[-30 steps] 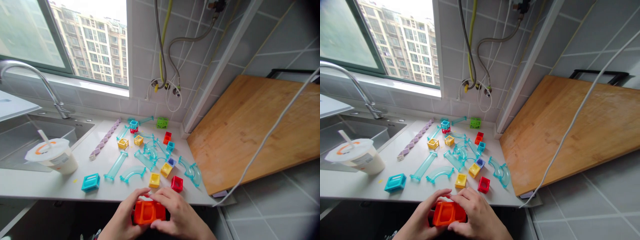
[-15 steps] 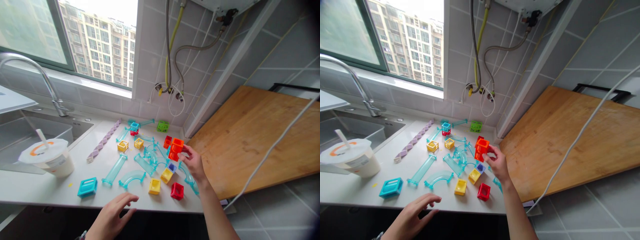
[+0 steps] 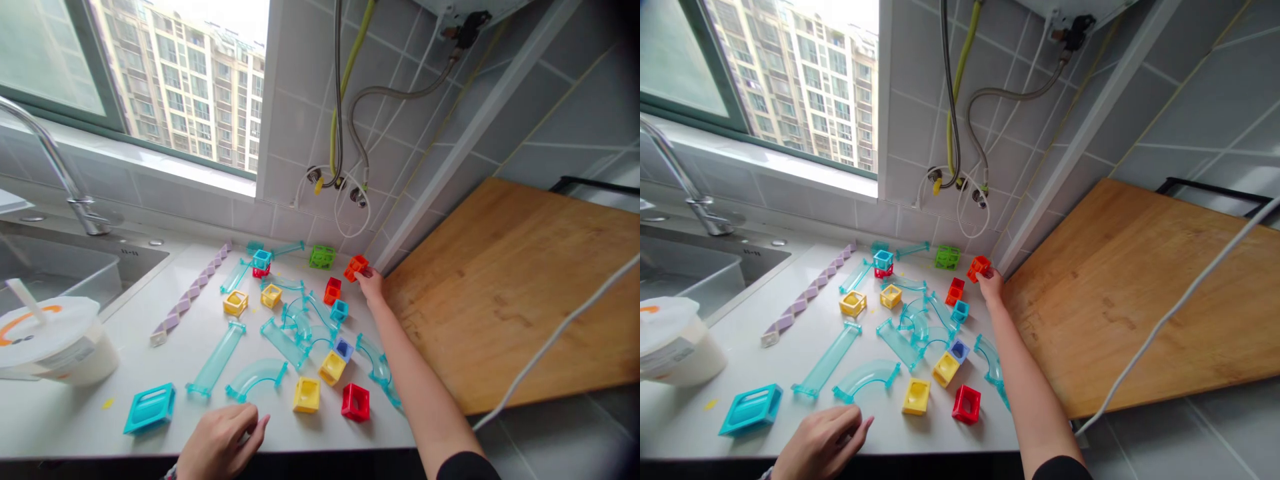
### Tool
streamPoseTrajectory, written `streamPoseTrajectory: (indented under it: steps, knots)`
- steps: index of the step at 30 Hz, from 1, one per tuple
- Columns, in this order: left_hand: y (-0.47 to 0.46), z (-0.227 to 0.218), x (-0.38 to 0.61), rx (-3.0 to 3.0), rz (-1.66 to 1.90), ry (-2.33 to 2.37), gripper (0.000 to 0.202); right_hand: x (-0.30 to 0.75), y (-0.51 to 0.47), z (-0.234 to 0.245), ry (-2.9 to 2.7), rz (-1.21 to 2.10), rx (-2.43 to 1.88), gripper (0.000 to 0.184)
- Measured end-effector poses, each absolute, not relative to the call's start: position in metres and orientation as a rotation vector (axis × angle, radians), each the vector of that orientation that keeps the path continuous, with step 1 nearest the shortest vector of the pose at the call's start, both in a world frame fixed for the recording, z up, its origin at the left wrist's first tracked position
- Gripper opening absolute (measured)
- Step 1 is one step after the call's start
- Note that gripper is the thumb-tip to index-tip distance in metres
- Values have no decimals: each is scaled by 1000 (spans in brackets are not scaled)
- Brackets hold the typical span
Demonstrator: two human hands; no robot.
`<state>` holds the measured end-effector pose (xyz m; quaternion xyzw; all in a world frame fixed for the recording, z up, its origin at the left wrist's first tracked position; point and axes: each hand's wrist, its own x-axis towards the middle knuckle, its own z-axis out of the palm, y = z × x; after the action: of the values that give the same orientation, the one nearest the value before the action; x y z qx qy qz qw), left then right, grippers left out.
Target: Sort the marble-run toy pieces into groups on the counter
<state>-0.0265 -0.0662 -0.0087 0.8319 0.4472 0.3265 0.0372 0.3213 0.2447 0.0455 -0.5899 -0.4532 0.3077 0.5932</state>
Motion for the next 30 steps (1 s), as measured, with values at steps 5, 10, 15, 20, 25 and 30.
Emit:
streamPoseTrajectory:
  steps: [5,10,15,20,25,30]
  knots:
    - [-67,-10,-25,2580,1004,1378,29,318,230,44,-1145,828,-1329,42]
    - [-66,-12,-25,2603,985,1367,26,315,197,45,-1309,959,-1191,46]
    - [-65,-9,-23,2617,985,1381,28,313,188,47,-1311,1006,-1154,45]
    - [-66,-8,-23,2619,979,1401,28,306,163,67,-1159,1177,-1013,37]
    - [-66,-8,-23,2616,957,1415,27,308,141,78,-1105,1271,-949,36]
    - [-65,-5,-21,2639,969,1419,28,325,183,63,-1029,1066,-1145,32]
